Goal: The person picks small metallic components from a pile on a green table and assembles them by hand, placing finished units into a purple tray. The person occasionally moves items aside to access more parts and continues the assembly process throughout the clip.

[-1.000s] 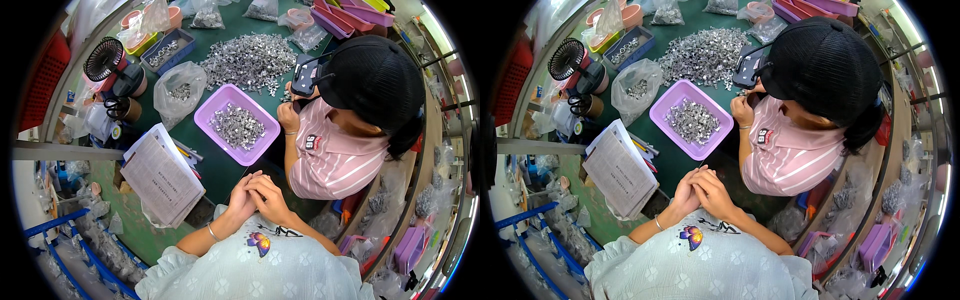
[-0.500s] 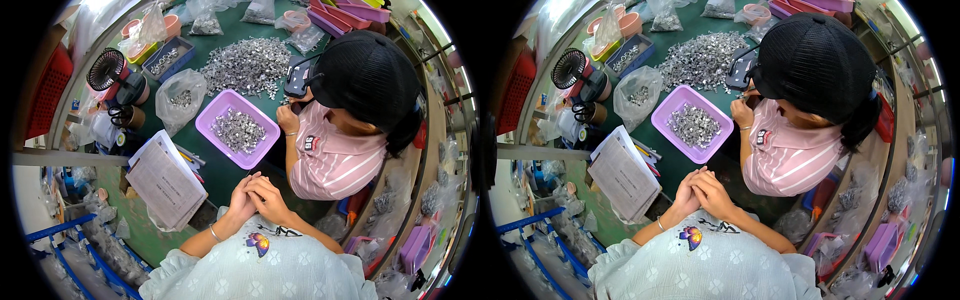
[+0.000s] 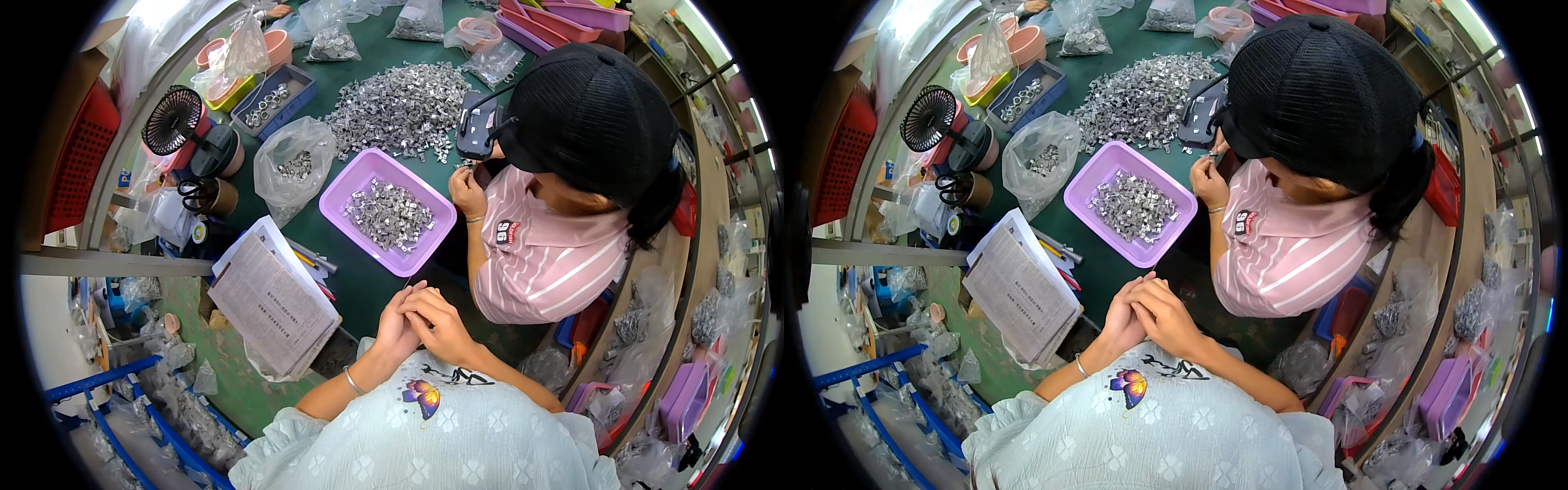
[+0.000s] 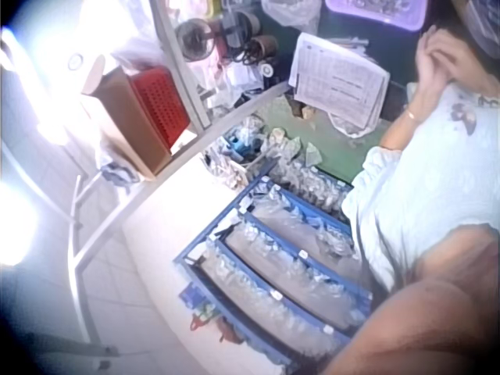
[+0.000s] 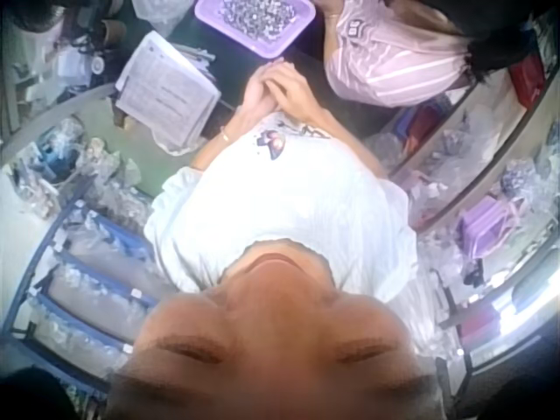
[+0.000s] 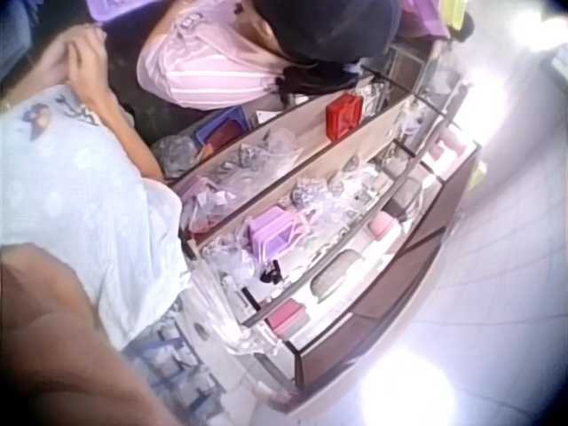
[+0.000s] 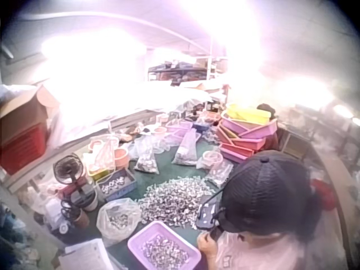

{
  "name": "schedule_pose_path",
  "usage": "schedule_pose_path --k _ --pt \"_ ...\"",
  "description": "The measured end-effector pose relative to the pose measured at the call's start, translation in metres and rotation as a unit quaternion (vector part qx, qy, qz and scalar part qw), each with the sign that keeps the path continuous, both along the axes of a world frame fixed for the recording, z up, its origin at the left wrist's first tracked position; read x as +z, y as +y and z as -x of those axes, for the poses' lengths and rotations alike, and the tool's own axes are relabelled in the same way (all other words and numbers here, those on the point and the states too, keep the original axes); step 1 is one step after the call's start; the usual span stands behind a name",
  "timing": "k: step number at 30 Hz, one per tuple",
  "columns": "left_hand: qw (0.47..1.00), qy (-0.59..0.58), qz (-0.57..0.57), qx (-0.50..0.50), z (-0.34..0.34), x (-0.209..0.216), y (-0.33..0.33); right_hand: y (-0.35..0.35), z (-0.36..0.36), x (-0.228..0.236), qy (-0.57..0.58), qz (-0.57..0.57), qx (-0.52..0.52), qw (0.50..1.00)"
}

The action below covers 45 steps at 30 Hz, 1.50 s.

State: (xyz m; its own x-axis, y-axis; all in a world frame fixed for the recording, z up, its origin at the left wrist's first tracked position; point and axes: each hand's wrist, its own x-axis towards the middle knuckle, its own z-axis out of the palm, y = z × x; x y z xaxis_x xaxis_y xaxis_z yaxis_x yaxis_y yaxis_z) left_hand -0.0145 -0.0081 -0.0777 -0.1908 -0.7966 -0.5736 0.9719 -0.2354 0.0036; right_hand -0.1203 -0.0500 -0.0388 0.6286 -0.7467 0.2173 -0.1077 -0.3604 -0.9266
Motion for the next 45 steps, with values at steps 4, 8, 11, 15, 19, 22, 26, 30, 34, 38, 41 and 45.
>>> schedule_pose_path --k 4,8,11,15,19,22,26,30,34,38,41,45 --pt "1.0 0.0 -0.003 0.002 0.0 -0.003 0.001 0.002 0.0 0.0 0.003 -0.004 0.002 1.0" --pt "1.0 -0.002 -0.002 0.001 -0.001 -0.004 0.003 0.004 -0.001 0.002 0.005 -0.003 0.002 1.0" --pt "1.0 0.002 0.007 0.002 -0.001 -0.006 0.005 0.005 -0.001 0.001 0.006 -0.001 0.003 1.0" --pt "1.0 -0.018 0.0 -0.004 -0.001 -0.002 0.006 0.006 -0.001 0.001 0.004 0.0 -0.007 1.0" --pt "0.996 -0.083 -0.042 -0.011 -0.001 -0.007 0.009 0.006 0.0 0.004 0.002 -0.008 -0.029 1.0" --pt "0.994 -0.088 -0.07 0.002 -0.001 -0.017 0.011 0.006 0.0 0.005 0.001 -0.005 -0.046 0.999" --pt "0.992 -0.109 -0.06 -0.025 -0.001 -0.016 0.01 0.008 0.001 0.003 0.002 -0.03 -0.055 0.998" --pt "0.988 -0.143 -0.023 -0.052 0.0 -0.004 0.008 0.009 0.002 0.0 0.007 -0.019 -0.07 0.997" --pt "0.989 -0.138 -0.03 -0.047 -0.001 -0.006 0.009 0.009 0.002 -0.004 0.008 -0.013 -0.068 0.998" --pt "0.992 -0.106 -0.051 -0.035 -0.002 -0.009 0.01 0.011 0.001 -0.004 0.003 -0.036 -0.062 0.997" --pt "0.992 -0.099 -0.067 -0.034 -0.003 -0.008 0.01 0.012 0.0 -0.002 0.006 -0.052 -0.065 0.996" --pt "0.993 -0.091 -0.075 -0.03 -0.003 -0.013 0.012 0.013 -0.001 0.0 0.001 -0.053 -0.065 0.996"
